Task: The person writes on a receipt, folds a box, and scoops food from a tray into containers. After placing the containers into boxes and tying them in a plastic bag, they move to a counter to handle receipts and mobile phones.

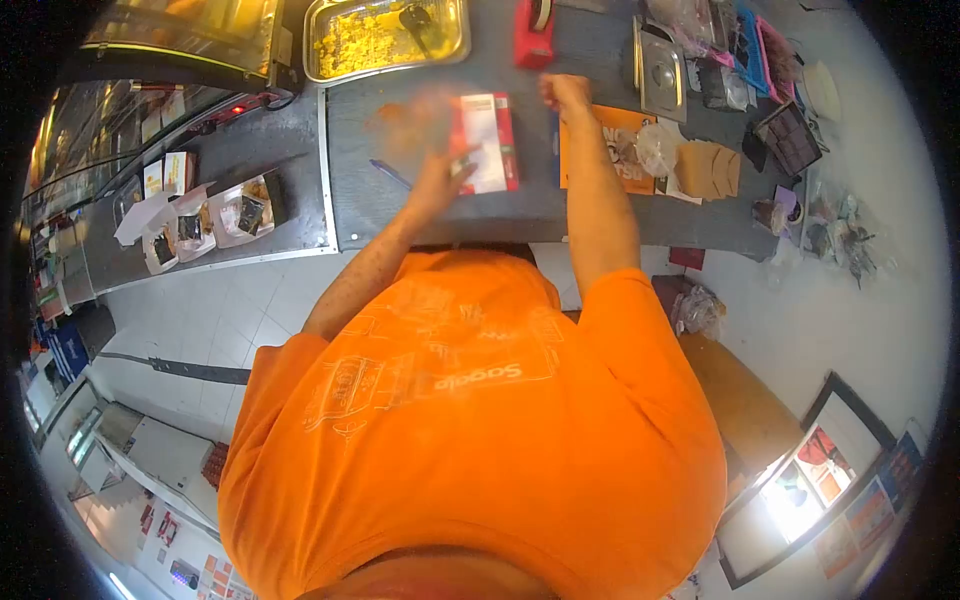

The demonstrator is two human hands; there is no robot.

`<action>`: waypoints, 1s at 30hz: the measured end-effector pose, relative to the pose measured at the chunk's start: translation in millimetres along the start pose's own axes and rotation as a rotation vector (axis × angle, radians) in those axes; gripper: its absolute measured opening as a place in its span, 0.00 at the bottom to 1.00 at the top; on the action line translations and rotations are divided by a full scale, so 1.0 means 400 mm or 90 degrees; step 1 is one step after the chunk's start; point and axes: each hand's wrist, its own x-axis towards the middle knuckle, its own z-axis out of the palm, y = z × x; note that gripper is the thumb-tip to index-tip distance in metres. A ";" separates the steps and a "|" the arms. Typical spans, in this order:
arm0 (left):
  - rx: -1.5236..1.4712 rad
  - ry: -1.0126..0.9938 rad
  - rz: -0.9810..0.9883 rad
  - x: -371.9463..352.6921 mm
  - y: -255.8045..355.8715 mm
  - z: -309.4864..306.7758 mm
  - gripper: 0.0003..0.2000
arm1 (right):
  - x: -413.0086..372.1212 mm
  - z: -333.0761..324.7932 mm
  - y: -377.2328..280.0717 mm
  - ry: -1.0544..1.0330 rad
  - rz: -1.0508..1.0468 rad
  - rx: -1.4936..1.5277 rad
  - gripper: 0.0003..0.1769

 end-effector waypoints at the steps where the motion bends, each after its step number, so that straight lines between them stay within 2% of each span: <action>1: 0.039 0.015 0.029 -0.003 0.012 -0.006 0.18 | -0.047 0.003 -0.015 -0.001 -0.001 -0.001 0.09; 3: 0.074 0.027 0.059 -0.007 0.016 -0.006 0.18 | -0.178 -0.001 -0.018 -0.098 -0.107 -0.069 0.12; 5: 0.080 0.037 0.072 -0.004 0.006 -0.002 0.18 | -0.343 0.008 0.032 -0.136 -0.038 -0.053 0.14; 7: 0.093 0.046 0.074 -0.004 0.011 -0.002 0.18 | -0.455 0.020 0.132 -0.099 0.050 -0.091 0.15; 9: 0.107 0.052 0.072 -0.008 0.008 0.002 0.18 | -0.495 0.025 0.254 -0.081 0.086 -0.065 0.16; 13: 0.069 0.029 0.058 -0.003 -0.025 0.016 0.18 | -0.486 0.040 0.328 -0.024 0.087 -0.041 0.17; 15: 0.055 0.021 0.043 0.011 -0.050 0.028 0.18 | -0.472 0.030 0.339 -0.046 -0.138 -0.167 0.19; 17: -0.035 0.019 0.060 0.017 -0.083 0.047 0.18 | -0.417 -0.021 0.389 -0.001 -0.402 -0.418 0.18; 18: 0.009 0.048 0.043 0.005 -0.045 0.033 0.17 | -0.429 -0.029 0.363 0.036 -0.386 -0.617 0.19; 19: 0.019 0.055 0.041 -0.003 0.009 0.006 0.17 | -0.402 -0.050 0.406 0.084 -0.434 -0.521 0.17; 20: -0.023 0.061 0.052 -0.008 0.016 -0.001 0.16 | -0.395 -0.064 0.397 0.109 -0.427 -0.511 0.17; 21: -0.014 0.049 0.039 -0.007 -0.041 0.024 0.16 | -0.429 -0.056 0.338 0.112 -0.386 -0.582 0.16; 22: -0.014 -0.006 0.041 -0.019 0.033 -0.031 0.18 | -0.426 -0.062 0.325 0.079 -0.408 -0.579 0.15; 23: -0.035 0.020 0.013 -0.041 0.066 -0.050 0.19 | -0.431 -0.071 0.321 0.053 -0.423 -0.579 0.14; 25: 0.012 0.161 0.022 -0.092 0.090 -0.113 0.18 | -0.481 -0.065 0.298 0.048 -0.462 -0.539 0.12; 27: 0.131 0.285 0.015 -0.162 0.032 -0.187 0.15 | -0.514 -0.021 0.243 0.051 -0.500 -0.501 0.09; 29: 0.154 0.365 -0.060 -0.250 -0.036 -0.255 0.14 | -0.583 0.081 0.195 -0.001 -0.638 -0.421 0.05; 30: 0.179 0.382 -0.065 -0.295 -0.070 -0.282 0.13 | -0.588 0.128 0.195 -0.104 -0.661 -0.463 0.06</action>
